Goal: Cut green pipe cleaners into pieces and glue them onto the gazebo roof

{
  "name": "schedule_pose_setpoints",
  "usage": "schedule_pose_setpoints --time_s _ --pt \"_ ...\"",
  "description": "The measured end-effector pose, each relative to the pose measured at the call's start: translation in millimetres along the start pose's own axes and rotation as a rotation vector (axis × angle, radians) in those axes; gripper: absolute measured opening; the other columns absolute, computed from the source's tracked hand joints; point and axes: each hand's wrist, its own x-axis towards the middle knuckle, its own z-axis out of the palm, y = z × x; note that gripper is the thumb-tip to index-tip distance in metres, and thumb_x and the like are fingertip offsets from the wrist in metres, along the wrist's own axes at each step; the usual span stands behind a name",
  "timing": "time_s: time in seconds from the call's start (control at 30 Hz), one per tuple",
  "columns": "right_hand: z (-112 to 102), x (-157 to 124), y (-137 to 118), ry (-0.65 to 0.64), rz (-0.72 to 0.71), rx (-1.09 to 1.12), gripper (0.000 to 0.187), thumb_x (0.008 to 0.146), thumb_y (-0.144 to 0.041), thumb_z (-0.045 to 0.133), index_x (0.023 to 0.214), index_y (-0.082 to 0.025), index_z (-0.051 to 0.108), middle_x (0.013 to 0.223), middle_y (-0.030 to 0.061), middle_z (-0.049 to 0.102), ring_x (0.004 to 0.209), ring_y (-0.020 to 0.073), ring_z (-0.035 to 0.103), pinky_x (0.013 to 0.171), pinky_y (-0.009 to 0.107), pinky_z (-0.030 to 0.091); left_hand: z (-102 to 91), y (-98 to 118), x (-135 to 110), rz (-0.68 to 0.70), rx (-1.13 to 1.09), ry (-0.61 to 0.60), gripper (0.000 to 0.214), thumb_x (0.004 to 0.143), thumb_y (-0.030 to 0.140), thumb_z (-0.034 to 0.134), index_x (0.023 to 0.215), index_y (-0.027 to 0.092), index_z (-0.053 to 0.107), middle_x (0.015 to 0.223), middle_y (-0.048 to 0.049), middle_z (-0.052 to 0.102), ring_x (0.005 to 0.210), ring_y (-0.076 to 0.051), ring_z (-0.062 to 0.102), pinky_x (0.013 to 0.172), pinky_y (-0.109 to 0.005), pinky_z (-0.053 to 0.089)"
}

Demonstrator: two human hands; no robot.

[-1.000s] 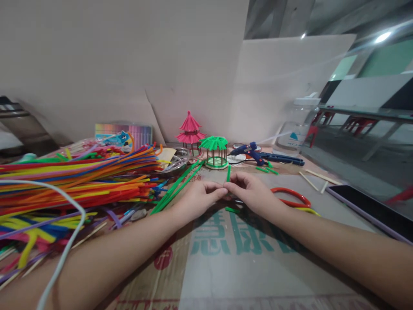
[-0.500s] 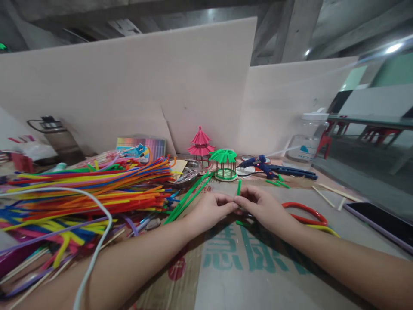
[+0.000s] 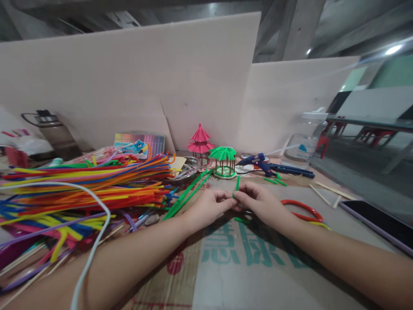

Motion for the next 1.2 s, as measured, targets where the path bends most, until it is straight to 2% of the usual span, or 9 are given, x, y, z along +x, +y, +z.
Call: schedule_pose_setpoints --time_s 0.13,0.23,0.37,0.47,0.6,0.7,1.0,1.2 --pt "-7 3 -4 0.031 -0.022 -0.044 0.029 0.083 -0.047 0.055 0.078 -0.019 0.056 0.063 -0.003 0.051 0.06 0.0127 0.048 0.058 0.026 0.04 -1.5 0 0 -0.006 0.033 0.017 0.036 0.081 0.048 0.06 0.09 0.015 0.074 0.081 -0.0039 0.073 0.056 -0.008 0.051 0.051 -0.019 0.032" --pt "-9 4 -3 0.053 -0.006 0.015 0.032 0.08 -0.051 0.057 0.078 -0.019 0.055 0.061 -0.0043 0.049 0.057 0.0117 0.046 0.056 0.026 0.04 -1.0 2 0 -0.016 0.015 0.013 0.037 0.081 0.047 0.061 0.091 0.014 0.073 0.077 -0.0039 0.072 0.052 -0.008 0.047 0.05 -0.02 0.032" --pt "-7 3 -2 0.002 0.024 0.079 0.03 0.075 -0.047 0.063 0.08 -0.019 0.055 0.07 -0.0027 0.055 0.061 0.0121 0.05 0.058 0.026 0.041 -1.6 1 1 -0.02 0.053 0.024 0.039 0.081 0.049 0.06 0.087 0.013 0.074 0.07 -0.003 0.067 0.051 -0.007 0.043 0.046 -0.019 0.028" --pt "-5 2 -2 -0.031 0.011 0.03 0.024 0.077 -0.041 0.062 0.074 -0.019 0.051 0.066 -0.0036 0.052 0.06 0.0117 0.049 0.056 0.025 0.038 -3.2 -3 2 -0.024 0.075 0.01 0.04 0.08 0.05 0.06 0.089 0.015 0.075 0.071 -0.0024 0.067 0.051 -0.007 0.042 0.045 -0.019 0.026" --pt "-7 2 3 -0.04 -0.019 0.052 0.024 0.08 -0.04 0.06 0.073 -0.02 0.049 0.064 -0.0047 0.049 0.057 0.0107 0.046 0.053 0.024 0.036 -5.1 -4 3 -0.035 0.061 -0.03 0.043 0.081 0.05 0.057 0.092 0.012 0.075 0.055 0.0006 0.055 0.046 -0.007 0.035 0.043 -0.021 0.022" --pt "-7 3 6 -0.053 -0.023 0.047 0.026 0.081 -0.042 0.06 0.074 -0.02 0.049 0.064 -0.0043 0.05 0.057 0.0108 0.046 0.053 0.024 0.035 -5.8 -1 2 -0.025 0.075 -0.037 0.043 0.083 0.048 0.055 0.092 0.011 0.075 0.052 0.0013 0.05 0.047 -0.008 0.033 0.044 -0.022 0.02" --pt "-8 2 4 -0.049 -0.039 0.013 0.026 0.081 -0.041 0.059 0.074 -0.019 0.049 0.063 -0.0048 0.049 0.057 0.0104 0.045 0.052 0.024 0.035 -6.5 -3 2 -0.017 0.109 -0.054 0.044 0.084 0.05 0.054 0.096 0.014 0.075 0.059 -0.0009 0.06 0.046 -0.008 0.037 0.044 -0.021 0.023" --pt "-9 4 8 -0.062 -0.004 0.019 0.026 0.08 -0.042 0.06 0.074 -0.02 0.049 0.063 -0.0044 0.051 0.056 0.0107 0.048 0.051 0.024 0.037 -5.0 -4 4 0.021 0.086 -0.061 0.041 0.084 0.049 0.056 0.094 0.015 0.075 0.081 -0.006 0.074 0.057 -0.011 0.054 0.053 -0.02 0.037"
